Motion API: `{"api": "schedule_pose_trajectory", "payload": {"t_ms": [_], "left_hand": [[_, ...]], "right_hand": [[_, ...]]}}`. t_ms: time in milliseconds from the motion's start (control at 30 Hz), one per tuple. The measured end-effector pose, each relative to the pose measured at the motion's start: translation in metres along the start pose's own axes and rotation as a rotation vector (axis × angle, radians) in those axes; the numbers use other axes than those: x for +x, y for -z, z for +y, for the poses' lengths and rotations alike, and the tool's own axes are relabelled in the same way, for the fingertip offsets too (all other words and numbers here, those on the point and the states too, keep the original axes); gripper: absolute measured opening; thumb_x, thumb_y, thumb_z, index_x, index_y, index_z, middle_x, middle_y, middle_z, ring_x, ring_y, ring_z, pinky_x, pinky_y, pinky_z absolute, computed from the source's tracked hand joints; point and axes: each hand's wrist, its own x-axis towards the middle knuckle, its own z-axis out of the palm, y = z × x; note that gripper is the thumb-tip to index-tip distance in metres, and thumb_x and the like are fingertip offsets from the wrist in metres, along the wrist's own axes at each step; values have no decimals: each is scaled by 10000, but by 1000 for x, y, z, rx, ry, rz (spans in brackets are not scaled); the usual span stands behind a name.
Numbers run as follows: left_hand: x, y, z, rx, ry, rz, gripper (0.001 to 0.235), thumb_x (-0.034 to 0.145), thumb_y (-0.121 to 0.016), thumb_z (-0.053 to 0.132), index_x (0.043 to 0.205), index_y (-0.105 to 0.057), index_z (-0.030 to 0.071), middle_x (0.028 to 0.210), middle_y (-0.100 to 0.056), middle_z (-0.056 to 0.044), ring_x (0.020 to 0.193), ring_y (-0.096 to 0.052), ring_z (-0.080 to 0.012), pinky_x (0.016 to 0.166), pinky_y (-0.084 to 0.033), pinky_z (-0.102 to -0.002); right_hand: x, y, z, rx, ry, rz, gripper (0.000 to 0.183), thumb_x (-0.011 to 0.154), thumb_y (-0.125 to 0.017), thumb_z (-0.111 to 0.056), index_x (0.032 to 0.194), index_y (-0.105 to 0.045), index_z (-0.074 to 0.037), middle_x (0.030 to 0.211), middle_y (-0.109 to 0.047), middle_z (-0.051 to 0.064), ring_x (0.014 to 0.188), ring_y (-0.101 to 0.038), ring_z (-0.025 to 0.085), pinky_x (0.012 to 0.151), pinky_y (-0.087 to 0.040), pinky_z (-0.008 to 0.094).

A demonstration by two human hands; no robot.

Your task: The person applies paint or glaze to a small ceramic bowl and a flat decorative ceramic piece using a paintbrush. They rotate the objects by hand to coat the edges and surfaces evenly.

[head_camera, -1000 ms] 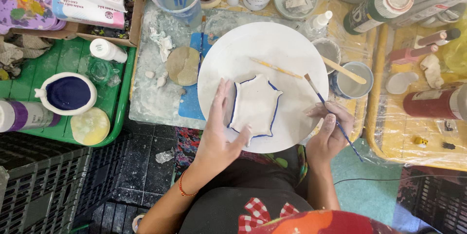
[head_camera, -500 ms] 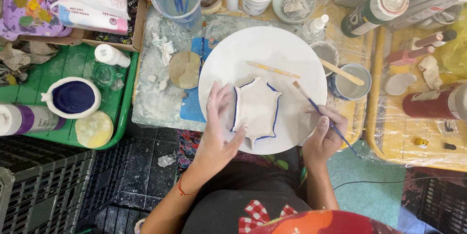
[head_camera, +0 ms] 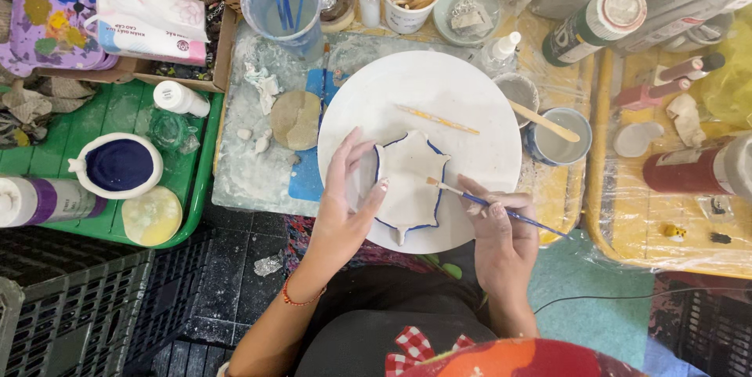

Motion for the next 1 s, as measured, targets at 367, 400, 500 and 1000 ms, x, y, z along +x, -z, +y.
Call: {"api": "schedule_pose_trajectory", "payload": {"t_ms": [367, 400, 500, 1000], "left_hand": [[-3, -6, -9, -609, 215, -74, 943, 921, -649, -75, 1657, -95, 128, 1547, -420, -198, 1305, -532, -267, 1103, -482, -386], [-2, -9, -10, -616, 227, -95, 961, 904, -660, -97, 1653, -101, 125, 1539, -418, -188, 1283, -532, -259, 1098, -486, -383], [-2, -14, -5, -443, 193, -166, 860, 933, -645, -109, 1650, -203, 69, 1504, -526, -199, 1336, -547, -213, 1119, -469, -353], [-20, -18, 8, -536, -9, -74, 770, 1001, -648, -123, 1656, -265, 10, 1280, -662, -155, 1144, -640, -129, 995, -535, -245]], "right_hand": [[9, 1, 1, 318, -29, 4, 113, 1159, -440, -76, 1170, -552, -64, 1156, -665, 123, 1279, -624, 373, 1166, -400, 705], [10, 1, 3, 306, -34, 19, 111, 1142, -437, -84, 1154, -548, -73, 1172, -669, 110, 1259, -627, 359, 1162, -411, 710], [9, 3, 6, 344, -8, 4, 103, 1155, -443, -107, 1152, -542, -80, 1096, -647, 81, 1240, -638, 322, 1155, -434, 726], [9, 23, 18, 164, 281, 119, 100, 1208, -468, -166, 1198, -532, -90, 1056, -601, 56, 1016, -572, 175, 1113, -456, 454]]}}
